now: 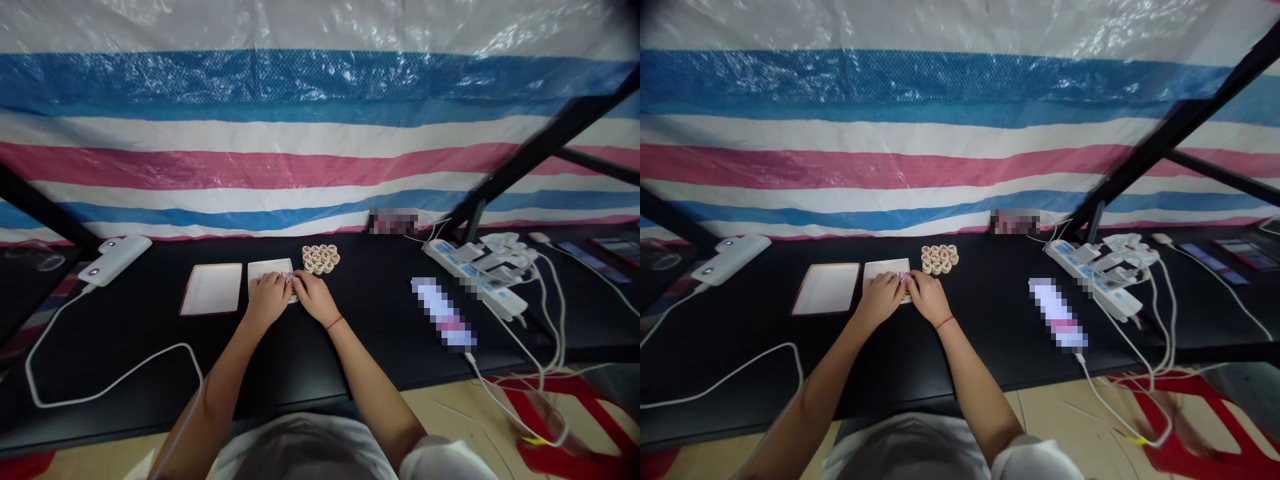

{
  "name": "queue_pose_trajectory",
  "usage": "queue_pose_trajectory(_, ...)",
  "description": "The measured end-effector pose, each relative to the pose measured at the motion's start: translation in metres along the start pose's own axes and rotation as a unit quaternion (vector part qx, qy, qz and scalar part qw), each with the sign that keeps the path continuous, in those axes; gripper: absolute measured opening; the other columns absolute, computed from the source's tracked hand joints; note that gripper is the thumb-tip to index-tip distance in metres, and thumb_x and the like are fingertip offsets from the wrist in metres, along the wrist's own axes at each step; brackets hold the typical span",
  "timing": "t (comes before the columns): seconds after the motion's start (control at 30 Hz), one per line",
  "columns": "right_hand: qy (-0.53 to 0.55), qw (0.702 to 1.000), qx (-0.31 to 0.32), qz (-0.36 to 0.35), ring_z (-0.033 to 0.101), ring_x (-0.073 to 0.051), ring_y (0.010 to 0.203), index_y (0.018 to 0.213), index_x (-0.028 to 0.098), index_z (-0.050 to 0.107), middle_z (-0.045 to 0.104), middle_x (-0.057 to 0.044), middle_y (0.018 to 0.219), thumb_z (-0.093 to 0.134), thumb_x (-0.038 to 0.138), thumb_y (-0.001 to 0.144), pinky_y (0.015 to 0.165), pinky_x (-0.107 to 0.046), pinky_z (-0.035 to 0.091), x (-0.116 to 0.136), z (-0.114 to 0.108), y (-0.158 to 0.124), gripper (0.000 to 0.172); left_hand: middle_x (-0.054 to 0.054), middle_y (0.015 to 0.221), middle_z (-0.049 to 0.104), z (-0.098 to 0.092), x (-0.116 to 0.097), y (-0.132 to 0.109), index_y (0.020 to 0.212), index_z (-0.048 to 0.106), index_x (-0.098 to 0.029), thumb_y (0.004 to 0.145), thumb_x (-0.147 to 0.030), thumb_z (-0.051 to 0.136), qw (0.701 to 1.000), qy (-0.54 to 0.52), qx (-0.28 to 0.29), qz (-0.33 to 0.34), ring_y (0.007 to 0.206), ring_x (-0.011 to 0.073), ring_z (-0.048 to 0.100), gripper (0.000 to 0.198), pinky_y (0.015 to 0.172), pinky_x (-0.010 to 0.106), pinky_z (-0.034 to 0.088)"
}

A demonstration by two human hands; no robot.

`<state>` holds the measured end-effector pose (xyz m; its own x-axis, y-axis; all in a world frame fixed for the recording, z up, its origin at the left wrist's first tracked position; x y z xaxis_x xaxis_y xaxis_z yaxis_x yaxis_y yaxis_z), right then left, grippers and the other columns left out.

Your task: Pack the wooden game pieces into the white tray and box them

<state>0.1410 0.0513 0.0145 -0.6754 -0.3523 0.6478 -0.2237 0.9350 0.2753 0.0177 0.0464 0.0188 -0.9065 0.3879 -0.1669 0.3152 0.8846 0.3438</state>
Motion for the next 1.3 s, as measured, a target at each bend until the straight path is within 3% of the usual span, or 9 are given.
queue_pose_trajectory(0.13, -0.012, 1.000, 0.000, -0.001, 0.065, -0.017, 0.092, 0.109, 0.019, 0.062, 0.070, -0.007, 0.103, 0.038, 0.027, 0.098, 0.084, -0.028, 0.046, -0.002, 0.002, -0.001, 0.028, 0.007, 0.084, 0.070, -0.003, -0.001, 0.002, 0.089, 0.063, -0.019, 0.092, -0.027, 0.049, 1.000, -0.026, 0.001, -0.014, 0.081, 0.0225, 0.062, 0.016, 0.071, 0.034, 0.039)
queue_pose_trajectory(0.37, -0.014, 0.995, -0.086, -0.055, 0.061, -0.023, 0.098, 0.110, 0.019, 0.061, 0.068, -0.008, 0.103, 0.054, 0.024, 0.084, 0.090, -0.036, 0.045, 0.008, -0.010, -0.007, 0.027, 0.003, 0.086, 0.070, -0.019, 0.005, 0.005, 0.096, 0.060, -0.022, 0.091, -0.029, 0.052, 0.979, -0.189, -0.060, -0.040, 0.080, 0.0174, 0.064, 0.012, 0.074, 0.031, 0.045)
queue_pose_trajectory(0.57, 0.026, 0.992, -0.102, -0.068, 0.063, -0.022, 0.097, 0.110, 0.021, 0.063, 0.068, -0.008, 0.105, 0.052, 0.032, 0.090, 0.091, -0.037, 0.048, 0.010, -0.015, -0.008, 0.025, 0.001, 0.078, 0.068, -0.023, 0.005, 0.000, 0.093, 0.060, -0.022, 0.088, -0.031, 0.054, 0.957, -0.267, -0.083, -0.081, 0.071, 0.0160, 0.064, 0.012, 0.071, 0.029, 0.050)
queue_pose_trajectory(0.77, -0.012, 0.956, -0.280, 0.090, 0.061, -0.022, 0.090, 0.108, 0.014, 0.065, 0.062, -0.016, 0.110, 0.054, 0.035, 0.086, 0.077, -0.034, 0.051, -0.047, -0.058, -0.017, 0.033, 0.002, 0.085, 0.068, -0.028, 0.022, -0.005, 0.106, 0.062, -0.022, 0.087, -0.029, 0.056, 0.922, -0.338, -0.132, -0.136, 0.073, 0.0136, 0.064, 0.021, 0.074, 0.027, 0.053)
queue_pose_trajectory(0.87, -0.055, 0.946, -0.274, 0.166, 0.060, -0.022, 0.079, 0.110, 0.014, 0.063, 0.066, -0.012, 0.097, 0.055, 0.035, 0.081, 0.074, -0.036, 0.049, -0.081, -0.069, -0.022, 0.037, 0.002, 0.087, 0.066, -0.029, 0.030, -0.006, 0.111, 0.064, -0.023, 0.089, -0.029, 0.053, 0.920, -0.348, -0.132, -0.124, 0.077, 0.0129, 0.063, 0.025, 0.076, 0.026, 0.053)
queue_pose_trajectory(0.97, -0.089, 0.956, -0.211, 0.183, 0.059, -0.022, 0.077, 0.096, 0.017, 0.065, 0.069, -0.009, 0.087, 0.055, 0.035, 0.080, 0.075, -0.035, 0.046, -0.096, -0.068, -0.022, 0.026, 0.003, 0.087, 0.065, -0.024, 0.033, -0.006, 0.108, 0.066, -0.021, 0.089, -0.031, 0.054, 0.911, -0.371, -0.109, -0.142, 0.076, 0.0126, 0.063, 0.025, 0.071, 0.024, 0.053)
queue_pose_trajectory(1.1, -0.107, 0.963, -0.201, 0.146, 0.060, -0.024, 0.084, 0.081, 0.017, 0.066, 0.069, -0.011, 0.089, 0.051, 0.032, 0.083, 0.082, -0.037, 0.044, -0.076, -0.066, -0.019, 0.021, 0.002, 0.085, 0.066, -0.021, 0.026, -0.007, 0.109, 0.065, -0.021, 0.088, -0.032, 0.056, 0.917, -0.366, -0.089, -0.133, 0.073, 0.0126, 0.064, 0.025, 0.069, 0.024, 0.053)
queue_pose_trajectory(1.2, -0.013, 0.971, -0.223, 0.091, 0.061, -0.021, 0.082, 0.085, 0.018, 0.067, 0.069, -0.009, 0.088, 0.051, 0.036, 0.087, 0.081, -0.035, 0.046, -0.041, -0.057, -0.017, 0.024, 0.002, 0.084, 0.065, -0.023, 0.014, -0.008, 0.108, 0.064, -0.022, 0.088, -0.028, 0.057, 0.943, -0.307, -0.103, -0.072, 0.074, 0.0131, 0.065, 0.023, 0.075, 0.025, 0.052)
queue_pose_trajectory(1.3, 0.151, 0.983, -0.101, 0.037, 0.059, -0.015, 0.064, 0.097, 0.019, 0.066, 0.069, -0.002, 0.078, 0.059, 0.041, 0.085, 0.061, -0.026, 0.046, -0.005, -0.030, -0.012, 0.025, 0.002, 0.086, 0.067, -0.022, 0.002, -0.010, 0.105, 0.065, -0.022, 0.089, -0.026, 0.056, 0.962, -0.249, -0.111, -0.022, 0.075, 0.0143, 0.065, 0.018, 0.076, 0.027, 0.052)
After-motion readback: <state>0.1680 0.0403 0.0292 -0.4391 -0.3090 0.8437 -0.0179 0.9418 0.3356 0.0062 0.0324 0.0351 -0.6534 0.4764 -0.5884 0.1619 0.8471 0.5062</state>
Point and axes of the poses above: each hand's wrist, its own y-axis towards the middle knuckle, its own z-axis out of the palm, x = y × z, the point moved 5 cm from there along y, towards the middle knuckle
